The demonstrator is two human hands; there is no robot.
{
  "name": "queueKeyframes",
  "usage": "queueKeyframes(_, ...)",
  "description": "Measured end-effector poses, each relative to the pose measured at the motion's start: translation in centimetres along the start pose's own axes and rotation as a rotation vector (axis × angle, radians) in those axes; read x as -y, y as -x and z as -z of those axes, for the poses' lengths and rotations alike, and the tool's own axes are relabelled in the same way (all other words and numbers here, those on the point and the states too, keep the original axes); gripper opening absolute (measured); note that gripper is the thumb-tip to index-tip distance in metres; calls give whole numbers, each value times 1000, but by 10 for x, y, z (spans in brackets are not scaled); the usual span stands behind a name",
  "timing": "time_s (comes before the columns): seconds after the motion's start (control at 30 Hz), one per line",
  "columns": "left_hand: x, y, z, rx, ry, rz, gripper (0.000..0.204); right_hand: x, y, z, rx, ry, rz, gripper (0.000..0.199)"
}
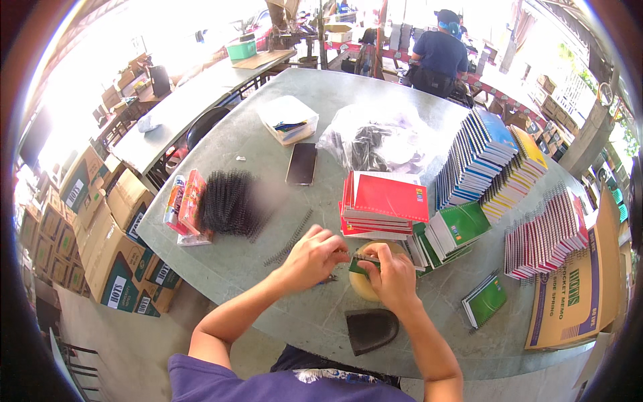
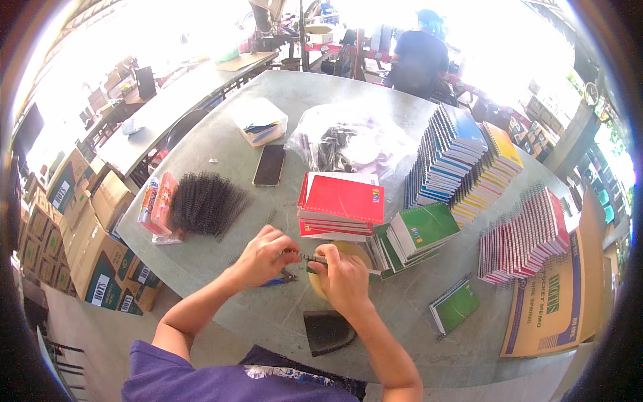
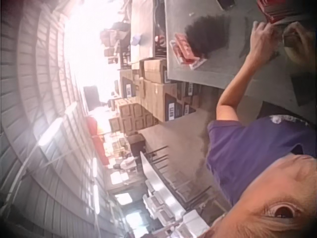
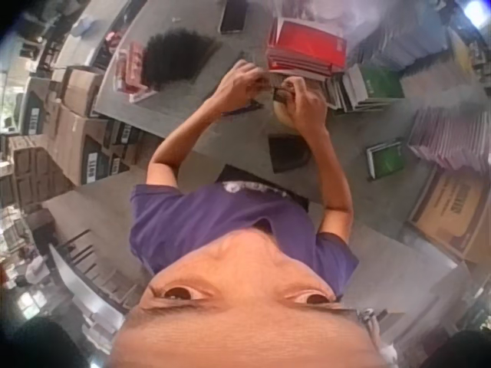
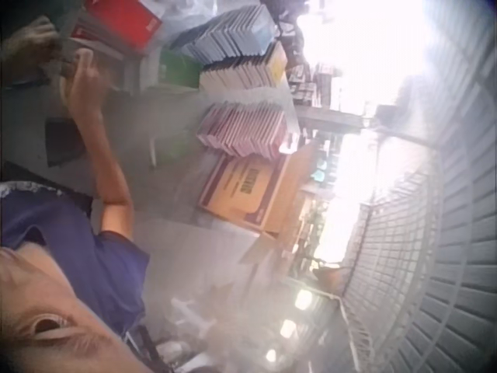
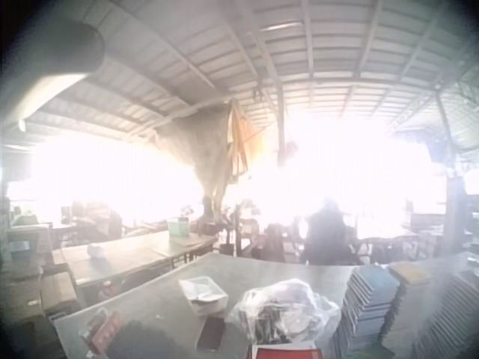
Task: The person assembles spiral-bound notebooks by inserting metal coils into pre-punched holes and securing the ends with pliers. They handle multiple green notebooks, repeatedly pick up and place down tools, and stack completed units on the table.
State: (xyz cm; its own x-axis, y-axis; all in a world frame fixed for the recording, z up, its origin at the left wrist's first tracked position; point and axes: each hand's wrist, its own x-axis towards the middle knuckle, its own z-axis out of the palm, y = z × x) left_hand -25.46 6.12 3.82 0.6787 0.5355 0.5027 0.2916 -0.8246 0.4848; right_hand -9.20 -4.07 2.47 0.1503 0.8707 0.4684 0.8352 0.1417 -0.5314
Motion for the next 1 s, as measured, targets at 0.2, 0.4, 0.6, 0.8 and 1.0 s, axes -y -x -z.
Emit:
queueKeyframes(0.2,-55,87,-92,328,-78,-236,53,9,-4,2,-81,-61,17,14)
queueKeyframes(0.4,-48,67,-54,639,200,-1,60,-40,16,49,146,-285,-233,21)
queueKeyframes(0.6,-29,23,-8,-98,-123,-16,35,-55,37,27,21,-902,-400,18)
queueKeyframes(0.8,-37,3,11,-381,-142,-181,34,-59,47,27,-1,-825,-377,18)
queueKeyframes(1.0,-56,-6,12,-429,20,-33,33,-46,53,27,-117,-857,-375,15)
